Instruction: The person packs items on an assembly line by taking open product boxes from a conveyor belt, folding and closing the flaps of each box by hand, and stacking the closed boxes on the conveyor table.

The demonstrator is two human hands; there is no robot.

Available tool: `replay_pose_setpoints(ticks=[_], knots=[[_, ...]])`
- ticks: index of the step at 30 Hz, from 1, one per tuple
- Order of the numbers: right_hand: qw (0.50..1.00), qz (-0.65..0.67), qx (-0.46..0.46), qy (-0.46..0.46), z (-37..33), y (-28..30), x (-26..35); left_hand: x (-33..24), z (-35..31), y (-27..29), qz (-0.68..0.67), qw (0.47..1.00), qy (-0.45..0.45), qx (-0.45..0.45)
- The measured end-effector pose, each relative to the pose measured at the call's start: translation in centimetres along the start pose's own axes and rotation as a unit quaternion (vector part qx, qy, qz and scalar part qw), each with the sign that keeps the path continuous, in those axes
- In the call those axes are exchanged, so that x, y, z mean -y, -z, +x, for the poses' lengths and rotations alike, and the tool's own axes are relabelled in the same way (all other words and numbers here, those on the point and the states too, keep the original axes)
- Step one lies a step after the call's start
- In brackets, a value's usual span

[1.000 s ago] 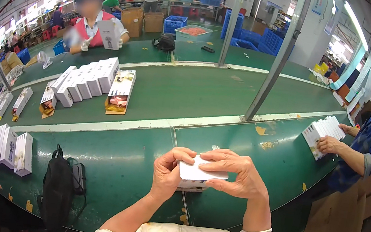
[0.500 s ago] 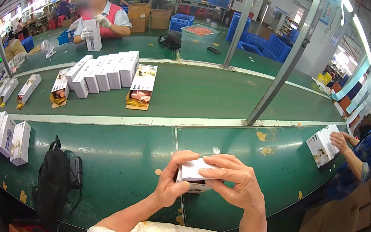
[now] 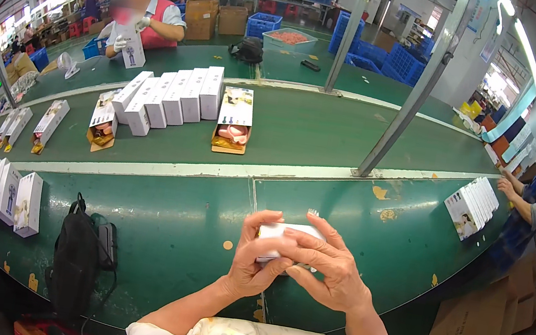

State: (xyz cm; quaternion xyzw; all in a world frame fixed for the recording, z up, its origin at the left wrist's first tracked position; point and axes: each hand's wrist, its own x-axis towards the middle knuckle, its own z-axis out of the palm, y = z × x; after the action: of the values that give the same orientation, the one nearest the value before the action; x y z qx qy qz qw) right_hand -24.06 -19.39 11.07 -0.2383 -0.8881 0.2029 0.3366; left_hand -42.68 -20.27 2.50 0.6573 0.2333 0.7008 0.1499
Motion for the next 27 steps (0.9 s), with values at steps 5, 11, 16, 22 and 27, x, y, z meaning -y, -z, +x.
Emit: replay_pose_setpoints(ticks=[5, 11, 16, 22, 27], knots=[[0.995, -0.038, -0.076, 0.06, 1.2, -3.7, -0.1, -0.1, -0.4, 2.7, -0.08, 0.996, 0.013, -0.038], [0.902, 0.347, -0.152, -0.208, -0.4, -5.7, -3.8, 2.1, 1.9, 3.1, -0.117, 0.967, 0.196, -0.116], [0.939, 0.055, -0.184, -0.287, 0.6, -0.4, -4.8, 13.4, 5.9, 9.7, 0.224, 0.946, 0.216, -0.089], [0.789, -0.45, -0.177, -0.38, -4.8, 5.9, -13.4, 25.4, 9.9, 16.2, 0.439, 0.84, 0.319, 0.005], [0.688, -0.517, -0.154, -0.484, -8.7, 5.1, -15.6, 25.6, 11.0, 16.4, 0.491, 0.815, 0.291, 0.098]])
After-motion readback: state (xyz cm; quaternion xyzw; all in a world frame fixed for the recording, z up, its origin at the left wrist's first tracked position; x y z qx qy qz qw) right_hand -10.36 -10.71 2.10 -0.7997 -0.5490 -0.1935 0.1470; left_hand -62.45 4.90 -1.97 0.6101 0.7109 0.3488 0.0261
